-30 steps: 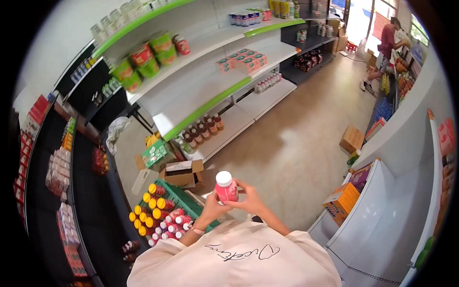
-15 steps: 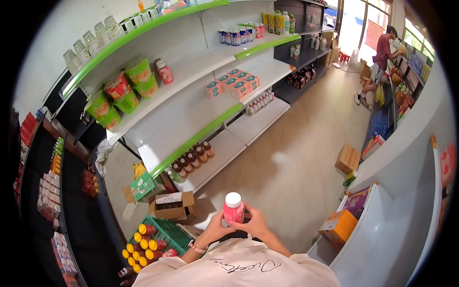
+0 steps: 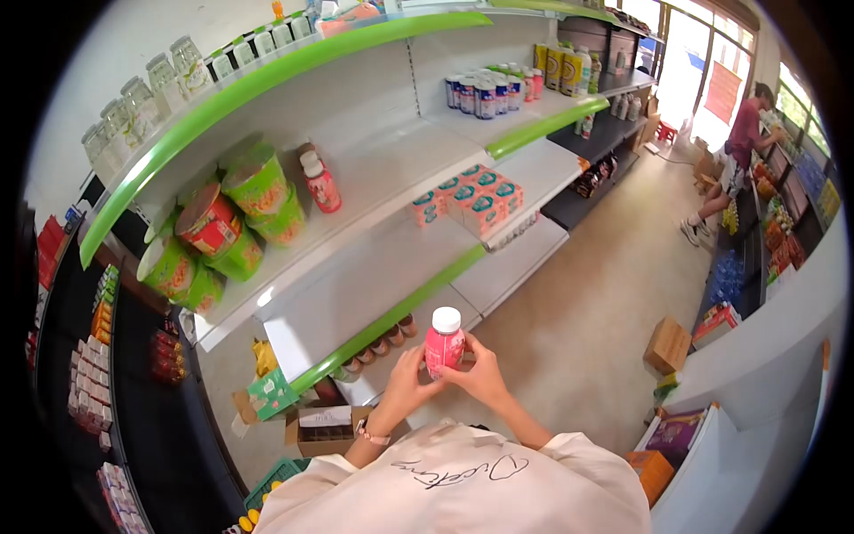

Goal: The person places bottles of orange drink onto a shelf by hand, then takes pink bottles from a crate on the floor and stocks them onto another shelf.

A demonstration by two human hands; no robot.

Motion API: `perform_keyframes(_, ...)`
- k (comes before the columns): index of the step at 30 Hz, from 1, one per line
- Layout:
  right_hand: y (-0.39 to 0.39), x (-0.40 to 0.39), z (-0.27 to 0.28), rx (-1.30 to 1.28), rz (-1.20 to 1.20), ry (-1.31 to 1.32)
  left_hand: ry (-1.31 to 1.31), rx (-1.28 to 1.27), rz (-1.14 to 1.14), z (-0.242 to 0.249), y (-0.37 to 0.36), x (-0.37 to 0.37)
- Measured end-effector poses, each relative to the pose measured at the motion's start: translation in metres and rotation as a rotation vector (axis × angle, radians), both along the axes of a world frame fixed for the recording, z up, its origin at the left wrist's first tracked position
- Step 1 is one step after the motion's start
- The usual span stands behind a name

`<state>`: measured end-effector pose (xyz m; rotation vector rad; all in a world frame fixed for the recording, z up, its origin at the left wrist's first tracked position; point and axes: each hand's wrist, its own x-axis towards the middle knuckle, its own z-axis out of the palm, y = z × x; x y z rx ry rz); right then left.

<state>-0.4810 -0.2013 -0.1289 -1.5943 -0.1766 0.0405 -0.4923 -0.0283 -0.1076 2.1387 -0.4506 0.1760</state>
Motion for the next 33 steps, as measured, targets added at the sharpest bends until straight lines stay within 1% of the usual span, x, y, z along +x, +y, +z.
perform_keyframes(2, 0.011, 0.037, -0.003, 0.022, 0.003, -0.004, -0.008, -0.066, 0.083, -0.001, 0.008, 0.02)
perform_keyframes(5, 0.026, 0.088, -0.009, -0.031, 0.052, -0.067, -0.014, -0.143, 0.206, 0.0, 0.022, 0.047)
perform_keyframes(7, 0.038, 0.125, 0.015, 0.033, 0.133, -0.093, -0.011, -0.154, 0.269, 0.004, 0.035, 0.071)
perform_keyframes(8, 0.044, 0.143, 0.027, 0.049, 0.166, -0.107, -0.021, -0.186, 0.309, 0.015, 0.038, 0.082)
perform_keyframes(10, 0.056, 0.184, 0.059, -0.085, 0.257, -0.186, -0.049, -0.272, 0.336, 0.032, 0.045, 0.109)
perform_keyframes(13, 0.078, 0.246, 0.075, -0.062, 0.305, -0.343, -0.119, -0.33, 0.33, 0.053, 0.052, 0.152)
perform_keyframes(14, 0.084, 0.265, 0.078, -0.055, 0.325, -0.341, -0.146, -0.338, 0.324, 0.058, 0.055, 0.165)
perform_keyframes(16, 0.099, 0.304, 0.083, -0.041, 0.37, -0.347, -0.112, -0.366, 0.305, 0.061, 0.058, 0.193)
perform_keyframes(17, 0.105, 0.319, 0.086, -0.085, 0.369, -0.362, -0.093, -0.383, 0.298, 0.06, 0.061, 0.208)
perform_keyframes(18, 0.111, 0.333, 0.09, -0.131, 0.369, -0.375, -0.111, -0.343, 0.29, 0.053, 0.065, 0.223)
perform_keyframes(19, 0.116, 0.348, 0.094, -0.177, 0.368, -0.392, -0.092, -0.402, 0.292, 0.047, 0.068, 0.238)
perform_keyframes(23, 0.141, 0.4, 0.096, -0.462, 0.202, -0.49, -0.005, -0.612, 0.272, 0.047, 0.07, 0.291)
perform_keyframes(25, 0.16, 0.43, 0.096, -0.505, 0.202, -0.425, 0.042, -0.712, 0.26, 0.052, 0.071, 0.318)
perform_keyframes(26, 0.171, 0.45, 0.095, -0.526, 0.198, -0.392, 0.083, -0.711, 0.27, 0.059, 0.071, 0.332)
perform_keyframes(29, 0.211, 0.519, 0.066, -0.356, 0.213, -0.495, 0.163, -0.825, 0.379, 0.075, 0.065, 0.374)
perform_keyframes(32, 0.242, 0.568, 0.054, -0.263, 0.305, -0.561, 0.179, -0.79, 0.443, 0.083, 0.062, 0.415)
perform_keyframes(33, 0.251, 0.581, 0.053, -0.255, 0.328, -0.577, 0.148, -0.797, 0.478, 0.083, 0.061, 0.427)
